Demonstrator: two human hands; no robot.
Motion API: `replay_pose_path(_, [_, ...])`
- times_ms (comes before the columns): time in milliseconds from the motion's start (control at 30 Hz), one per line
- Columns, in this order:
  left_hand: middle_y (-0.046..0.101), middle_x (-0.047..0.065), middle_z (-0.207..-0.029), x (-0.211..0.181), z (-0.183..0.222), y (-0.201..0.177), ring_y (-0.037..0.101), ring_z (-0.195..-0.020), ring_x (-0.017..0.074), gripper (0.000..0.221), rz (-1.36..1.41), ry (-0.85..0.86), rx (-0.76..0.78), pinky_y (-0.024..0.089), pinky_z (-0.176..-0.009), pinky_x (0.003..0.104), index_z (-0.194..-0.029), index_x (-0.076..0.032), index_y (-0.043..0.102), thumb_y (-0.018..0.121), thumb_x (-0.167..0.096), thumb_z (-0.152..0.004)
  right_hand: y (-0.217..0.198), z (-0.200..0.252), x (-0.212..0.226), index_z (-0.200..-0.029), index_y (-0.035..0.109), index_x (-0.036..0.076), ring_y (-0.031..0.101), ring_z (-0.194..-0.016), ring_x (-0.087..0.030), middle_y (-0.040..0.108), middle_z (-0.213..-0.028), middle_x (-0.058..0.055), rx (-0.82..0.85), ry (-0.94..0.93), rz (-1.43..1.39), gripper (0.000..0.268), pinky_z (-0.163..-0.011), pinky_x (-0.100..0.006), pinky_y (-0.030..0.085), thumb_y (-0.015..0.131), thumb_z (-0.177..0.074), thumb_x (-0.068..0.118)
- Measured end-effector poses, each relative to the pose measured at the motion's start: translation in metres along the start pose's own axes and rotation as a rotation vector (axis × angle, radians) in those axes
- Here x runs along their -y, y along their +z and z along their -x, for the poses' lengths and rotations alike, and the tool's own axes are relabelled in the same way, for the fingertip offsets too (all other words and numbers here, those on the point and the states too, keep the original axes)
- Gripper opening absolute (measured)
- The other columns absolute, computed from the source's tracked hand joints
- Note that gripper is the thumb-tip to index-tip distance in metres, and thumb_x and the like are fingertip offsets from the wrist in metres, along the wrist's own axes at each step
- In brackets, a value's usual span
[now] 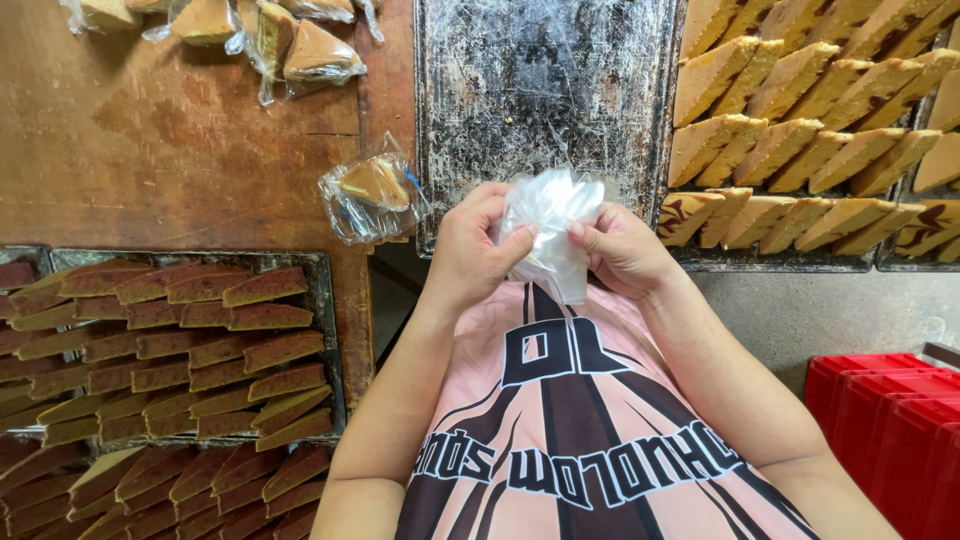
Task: The person picks up triangular pieces of cake from a metal tray and a wooden table and places them into individual plastic bags.
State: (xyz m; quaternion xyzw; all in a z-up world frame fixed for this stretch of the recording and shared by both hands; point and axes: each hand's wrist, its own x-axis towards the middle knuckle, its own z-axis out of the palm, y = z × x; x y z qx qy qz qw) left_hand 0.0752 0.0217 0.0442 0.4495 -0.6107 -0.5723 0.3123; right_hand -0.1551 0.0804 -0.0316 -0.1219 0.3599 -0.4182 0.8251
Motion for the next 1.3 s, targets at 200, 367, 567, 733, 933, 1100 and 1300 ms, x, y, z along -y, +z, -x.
replay_pose_path(200, [0.064,0.005,-0.119,0.024,0.004,-0.007,0.066,-0.1,0.0117,0.02,0.269,-0.085,0.012,0.055,-0.084,0.027,-0.108,0.001,0.075,0.076,-0.008,-0.091,0.0,0.008,0.007,-0.118,0.067,0.003,0.07,-0.095,-0.012,0.074,-0.108,-0.004,0.027,0.062,0.067,0.036,-0.083,-0.03,0.056,0.075,-0.088,0.022])
replay_pose_path(367, [0.061,0.011,-0.143,0.045,0.0,-0.026,0.06,-0.133,0.0216,0.063,1.121,-0.106,0.159,0.044,-0.118,0.037,-0.144,-0.001,0.053,0.071,-0.029,-0.09,0.001,0.01,0.013,-0.103,0.074,-0.003,0.062,-0.079,-0.01,0.072,-0.091,-0.003,0.037,-0.004,0.142,0.022,-0.073,-0.027,0.05,0.074,-0.099,0.018])
replay_pose_path(567, [0.062,0.018,-0.144,0.053,0.005,-0.027,0.061,-0.133,0.0279,0.071,0.878,-0.234,-0.062,0.048,-0.116,0.045,-0.154,0.001,0.046,0.063,-0.044,-0.102,-0.002,0.014,0.016,-0.101,0.074,0.001,0.057,-0.073,-0.007,0.068,-0.086,0.001,-0.03,-0.068,0.226,0.019,-0.064,-0.024,0.045,0.073,-0.1,0.02])
replay_pose_path(733, [0.071,0.012,-0.13,0.038,0.015,-0.004,0.069,-0.121,0.0254,0.065,0.035,-0.003,-0.145,0.055,-0.106,0.039,-0.151,-0.015,0.043,0.073,-0.025,-0.094,0.01,0.008,0.012,-0.11,0.071,0.003,0.056,-0.072,-0.005,0.068,-0.092,0.001,-0.117,-0.036,0.155,0.019,-0.06,-0.021,0.043,0.075,-0.102,0.02])
replay_pose_path(933, [0.074,0.008,-0.109,0.0,0.015,0.02,0.074,-0.098,0.0268,0.041,-0.365,0.048,0.052,0.058,-0.085,0.037,-0.106,-0.011,0.074,0.084,-0.041,-0.079,0.026,0.005,0.006,-0.116,0.069,0.003,0.068,-0.085,-0.011,0.073,-0.1,-0.003,-0.2,-0.06,0.272,0.027,-0.071,-0.027,0.055,0.075,-0.094,0.017])
replay_pose_path(1100, [0.071,0.009,-0.093,-0.003,0.012,0.034,0.071,-0.084,0.0299,0.054,-0.581,-0.035,0.124,0.055,-0.072,0.041,-0.094,-0.007,0.072,0.084,-0.055,-0.073,0.019,0.002,-0.006,-0.116,0.069,-0.001,0.07,-0.095,-0.014,0.073,-0.106,-0.007,-0.175,-0.09,0.279,0.031,-0.083,-0.029,0.056,0.079,-0.092,0.016])
replay_pose_path(1300, [0.071,0.003,-0.086,0.046,0.021,0.032,0.069,-0.076,0.0175,0.029,-0.144,-0.035,0.127,0.055,-0.073,0.032,-0.09,-0.007,0.072,0.08,-0.035,-0.087,-0.003,0.009,-0.013,-0.122,0.063,-0.001,0.071,-0.099,-0.017,0.073,-0.109,-0.009,-0.04,-0.093,0.028,0.04,-0.088,-0.033,0.058,0.078,-0.092,0.02])
